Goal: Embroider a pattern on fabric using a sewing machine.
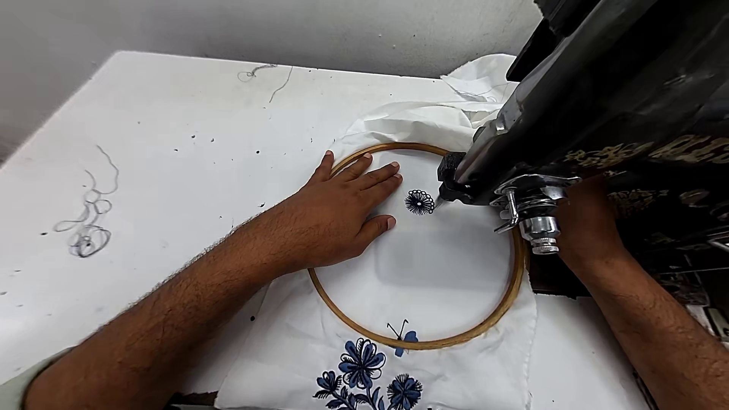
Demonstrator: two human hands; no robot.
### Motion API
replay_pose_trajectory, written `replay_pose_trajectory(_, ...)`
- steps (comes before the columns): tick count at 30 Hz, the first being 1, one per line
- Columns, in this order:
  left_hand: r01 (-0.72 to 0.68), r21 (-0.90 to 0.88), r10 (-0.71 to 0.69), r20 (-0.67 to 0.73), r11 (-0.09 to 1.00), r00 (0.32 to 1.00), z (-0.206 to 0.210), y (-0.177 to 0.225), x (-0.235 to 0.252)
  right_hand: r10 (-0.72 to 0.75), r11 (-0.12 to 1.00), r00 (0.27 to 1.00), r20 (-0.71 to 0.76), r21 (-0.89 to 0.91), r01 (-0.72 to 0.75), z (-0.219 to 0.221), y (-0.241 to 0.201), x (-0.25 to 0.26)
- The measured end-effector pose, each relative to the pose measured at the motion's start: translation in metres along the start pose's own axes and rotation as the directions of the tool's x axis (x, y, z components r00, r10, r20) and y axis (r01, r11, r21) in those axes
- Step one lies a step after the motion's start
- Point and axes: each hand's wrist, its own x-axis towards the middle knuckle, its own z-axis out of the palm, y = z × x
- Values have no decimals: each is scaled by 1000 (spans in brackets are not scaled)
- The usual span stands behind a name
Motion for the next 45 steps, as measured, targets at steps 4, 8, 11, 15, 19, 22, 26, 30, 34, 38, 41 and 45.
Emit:
replay_pose_trajectory(4, 1, -2, -1, -27, 1000, 1000, 3, 1, 2, -43, 999, 999, -2, -4, 43, -2, 2, 1)
replay_pose_trajectory(8, -2, 6, 2, -6, 1000, 1000, 3, 3, 1, 13, 1000, 1000, 15, -22, -13, -3, -1, 0)
replay_pose_trajectory(11, 1, 1, -1, 12, 1000, 1000, 0, 1, -1, 13, 1000, 1000, 5, -14, -13, -1, -3, -1)
replay_pose_trajectory(15, -3, -6, 3, -19, 1000, 1000, 2, 0, 2, -25, 1000, 1000, -2, -3, 25, -2, 0, 1)
replay_pose_trajectory(19, -11, 1, 11, -21, 1000, 1000, 3, 2, 3, -39, 999, 999, -8, -20, 39, -2, 3, 2)
replay_pose_trajectory(22, -8, -5, 8, -16, 1000, 1000, 3, 1, 2, -48, 999, 999, -26, 3, 48, 2, 6, 2)
replay_pose_trajectory(26, -12, -8, 12, -61, 1000, 998, 7, 0, 6, -59, 998, 998, -24, 3, 59, 0, 6, 4)
replay_pose_trajectory(30, -18, -2, 18, -51, 1000, 999, 8, 3, 6, -31, 999, 999, -11, -29, 31, -1, 8, 4)
replay_pose_trajectory(34, -2, -3, 2, -18, 1000, 1000, 4, 2, 3, -26, 1000, 999, -24, -7, 26, 2, 6, 2)
replay_pose_trajectory(38, 1, -5, -1, -45, 1000, 999, 6, 2, 5, -74, 997, 997, -28, -16, 74, 0, 7, 4)
replay_pose_trajectory(41, -9, 4, 9, -50, 1000, 999, 8, 5, 6, -86, 995, 996, -19, -44, 85, -1, 10, 4)
replay_pose_trajectory(45, -2, -2, 2, -20, 1000, 1000, 4, 3, 3, -38, 999, 999, -18, -12, 38, 0, 5, 1)
